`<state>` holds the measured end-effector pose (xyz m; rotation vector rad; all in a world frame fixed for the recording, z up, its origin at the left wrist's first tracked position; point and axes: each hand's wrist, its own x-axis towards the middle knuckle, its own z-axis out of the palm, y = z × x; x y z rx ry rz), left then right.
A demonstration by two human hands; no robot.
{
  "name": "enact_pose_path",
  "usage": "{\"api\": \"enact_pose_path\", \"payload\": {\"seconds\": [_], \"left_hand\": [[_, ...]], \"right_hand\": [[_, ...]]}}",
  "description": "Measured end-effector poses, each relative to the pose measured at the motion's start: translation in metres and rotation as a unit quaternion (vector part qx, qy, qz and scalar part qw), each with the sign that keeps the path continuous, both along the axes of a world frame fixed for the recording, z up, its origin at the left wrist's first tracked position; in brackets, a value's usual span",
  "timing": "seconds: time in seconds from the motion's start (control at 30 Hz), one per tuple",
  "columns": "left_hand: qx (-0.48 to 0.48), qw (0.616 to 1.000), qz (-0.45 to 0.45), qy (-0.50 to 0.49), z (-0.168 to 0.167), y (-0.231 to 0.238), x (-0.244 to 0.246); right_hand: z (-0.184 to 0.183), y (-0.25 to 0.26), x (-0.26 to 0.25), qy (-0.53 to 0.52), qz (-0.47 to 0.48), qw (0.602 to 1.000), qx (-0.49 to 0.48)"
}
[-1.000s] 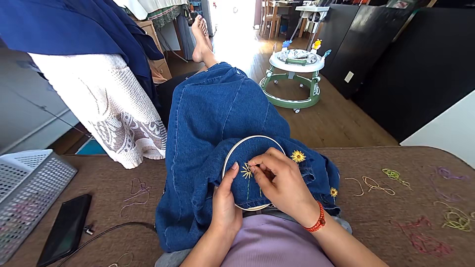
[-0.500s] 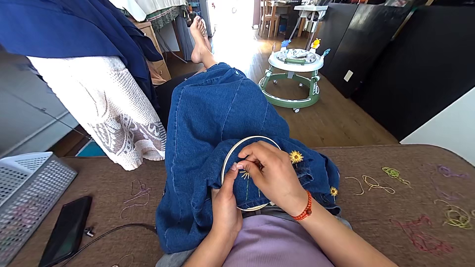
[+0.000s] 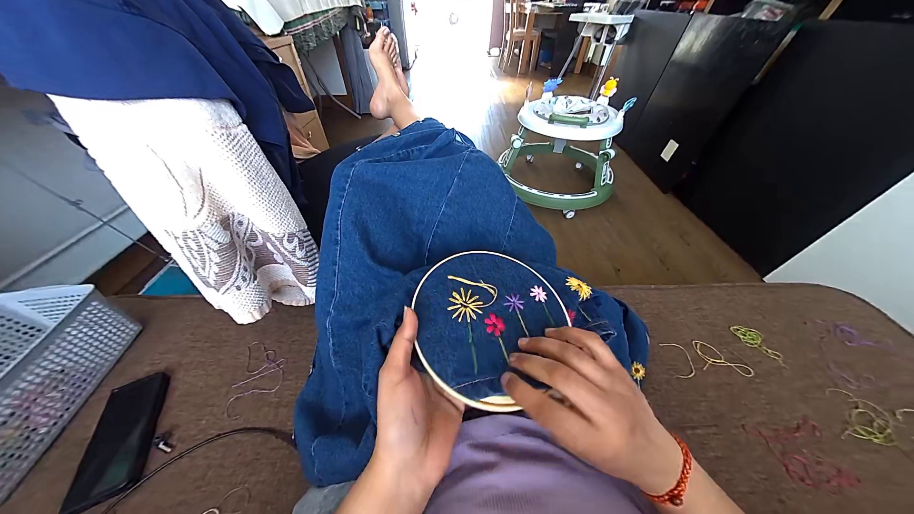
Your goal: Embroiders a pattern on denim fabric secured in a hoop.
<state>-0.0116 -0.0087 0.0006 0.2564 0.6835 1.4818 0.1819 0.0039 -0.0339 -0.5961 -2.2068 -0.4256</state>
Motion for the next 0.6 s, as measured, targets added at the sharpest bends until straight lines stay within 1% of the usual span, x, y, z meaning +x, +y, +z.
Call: {"api": "enact_pose_path", "payload": {"seconds": [0.03, 0.07, 0.1, 0.13, 0.17, 0.2, 0.23, 0.27, 0.33, 0.37, 0.4, 0.43, 0.47, 0.53, 0.57, 0.6], "left_hand": [[0.054, 0.997, -0.024, 0.042, -0.006, -0.006, -0.001], [0.122, 0.986, -0.053, 0.097, -0.014, -0.012, -0.005], [0.188, 0.963, -0.077, 0.177, -0.022, -0.018, -0.01], [0.253, 0.92, -0.102, 0.281, -0.026, -0.023, -0.016], [0.313, 0.862, -0.116, 0.381, -0.025, -0.03, -0.022], [0.36, 0.808, -0.094, 0.457, -0.021, -0.036, -0.026], [0.388, 0.763, -0.043, 0.515, -0.016, -0.043, -0.029], [0.403, 0.725, 0.027, 0.559, -0.012, -0.048, -0.031], [0.39, 0.644, 0.178, 0.634, -0.01, -0.046, -0.033], [0.366, 0.609, 0.227, 0.666, -0.011, -0.039, -0.033], [0.343, 0.586, 0.244, 0.692, -0.011, -0.031, -0.033], [0.332, 0.583, 0.239, 0.702, -0.012, -0.022, -0.032], [0.335, 0.603, 0.224, 0.688, -0.014, -0.014, -0.032], [0.341, 0.682, 0.168, 0.625, -0.018, -0.002, -0.029], [0.337, 0.722, 0.139, 0.588, -0.02, 0.002, -0.027], [0.323, 0.752, 0.119, 0.562, -0.023, 0.005, -0.025]], "right_hand": [[0.004, 0.002, 0.003, 0.047, 0.004, 0.999, -0.006], [0.012, 0.004, 0.006, 0.093, 0.008, 0.995, -0.015], [0.022, 0.006, 0.007, 0.131, 0.01, 0.991, -0.021], [0.034, 0.01, 0.008, 0.156, 0.01, 0.987, -0.02], [0.048, 0.013, 0.009, 0.168, 0.01, 0.986, -0.015], [0.061, 0.016, 0.01, 0.168, 0.015, 0.986, -0.014], [0.073, 0.019, 0.01, 0.16, 0.022, 0.987, -0.019], [0.084, 0.021, 0.009, 0.147, 0.033, 0.988, -0.032], [0.103, 0.024, 0.006, 0.119, 0.055, 0.989, -0.064], [0.11, 0.025, 0.004, 0.106, 0.067, 0.989, -0.083], [0.116, 0.026, 0.003, 0.092, 0.081, 0.987, -0.102], [0.121, 0.028, 0.003, 0.078, 0.095, 0.985, -0.121], [0.125, 0.031, 0.001, 0.062, 0.104, 0.983, -0.135], [0.127, 0.04, -0.004, 0.043, 0.096, 0.987, -0.125], [0.125, 0.047, -0.008, 0.046, 0.075, 0.992, -0.094], [0.12, 0.054, -0.013, 0.054, 0.044, 0.996, -0.054]]}}
